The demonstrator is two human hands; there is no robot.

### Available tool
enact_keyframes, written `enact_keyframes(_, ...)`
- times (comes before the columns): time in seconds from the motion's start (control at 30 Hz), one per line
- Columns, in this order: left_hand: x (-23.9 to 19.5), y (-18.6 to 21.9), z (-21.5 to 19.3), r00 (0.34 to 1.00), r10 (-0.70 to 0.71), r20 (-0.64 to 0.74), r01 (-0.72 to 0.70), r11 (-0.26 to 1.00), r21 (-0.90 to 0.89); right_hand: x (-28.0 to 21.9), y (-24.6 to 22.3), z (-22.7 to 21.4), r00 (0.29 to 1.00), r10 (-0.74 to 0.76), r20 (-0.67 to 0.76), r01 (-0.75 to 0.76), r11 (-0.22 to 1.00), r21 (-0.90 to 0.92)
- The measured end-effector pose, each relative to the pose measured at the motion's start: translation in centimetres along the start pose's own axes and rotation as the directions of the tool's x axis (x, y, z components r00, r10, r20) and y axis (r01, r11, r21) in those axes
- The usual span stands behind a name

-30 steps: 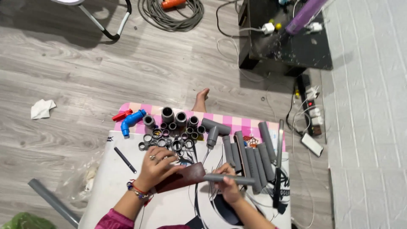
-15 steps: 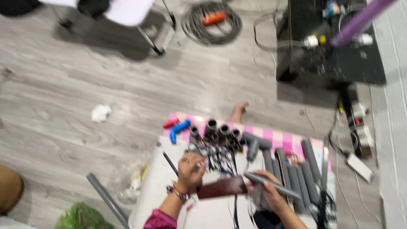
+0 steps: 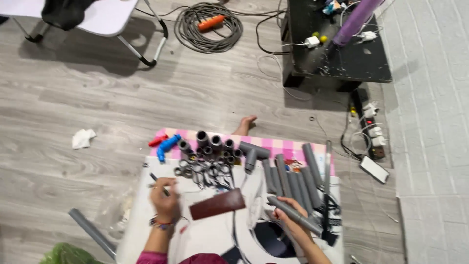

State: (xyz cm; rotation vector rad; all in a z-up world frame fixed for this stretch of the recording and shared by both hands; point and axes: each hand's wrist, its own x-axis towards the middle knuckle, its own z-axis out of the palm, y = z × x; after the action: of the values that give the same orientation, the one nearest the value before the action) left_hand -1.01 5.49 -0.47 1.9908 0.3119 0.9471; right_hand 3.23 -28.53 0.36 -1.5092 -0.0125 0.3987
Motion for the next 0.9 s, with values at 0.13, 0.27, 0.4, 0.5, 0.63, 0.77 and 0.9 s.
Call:
enact_keyframes(0.13, -4.2, -0.6, -2.1, 0.974, -0.198, -0.109, 0.189, 0.978, -0.087, 0.4, -0.2, -6.7, 0.993, -0.115, 0.040, 0.118, 0.991, -0.066)
enact_keyframes(0.27, -6.5, 1.9, -3.8, 0.938, -0.227, -0.262, 0.236, 0.972, 0.002, -1.0, -0.2, -10.1, 0.968, -0.179, -0.177, 0.219, 0.946, 0.240)
enact_keyframes(0.4, -10.0, 0.9, -7.4, 0.984, -0.047, -0.171, 0.082, 0.975, 0.208, -4.3, 1.8, -10.8, 0.892, -0.055, -0.448, 0.259, 0.875, 0.409)
enact_keyframes(0.5, -10.2, 0.2, -11.4, 0.992, 0.062, -0.109, -0.008, 0.899, 0.439, -7.3, 4.4, -10.6, 0.856, -0.086, -0.510, 0.298, 0.888, 0.349)
enact_keyframes(0.63, -9.3, -2.2, -16.5, 0.972, 0.176, -0.154, -0.080, 0.870, 0.486, -10.3, 5.6, -9.0, 0.796, -0.100, -0.597, 0.317, 0.909, 0.270)
enact_keyframes(0.77, -8.2, 1.6, -17.2, 0.945, 0.152, -0.288, -0.015, 0.905, 0.425, -12.3, 8.4, -11.4, 0.764, -0.078, -0.640, 0.300, 0.921, 0.247)
enact_keyframes(0.9, -8.9, 1.1, -16.6, 0.935, 0.063, -0.350, 0.066, 0.936, 0.346, -12.8, 4.8, -10.8, 0.713, -0.127, -0.689, 0.287, 0.950, 0.123)
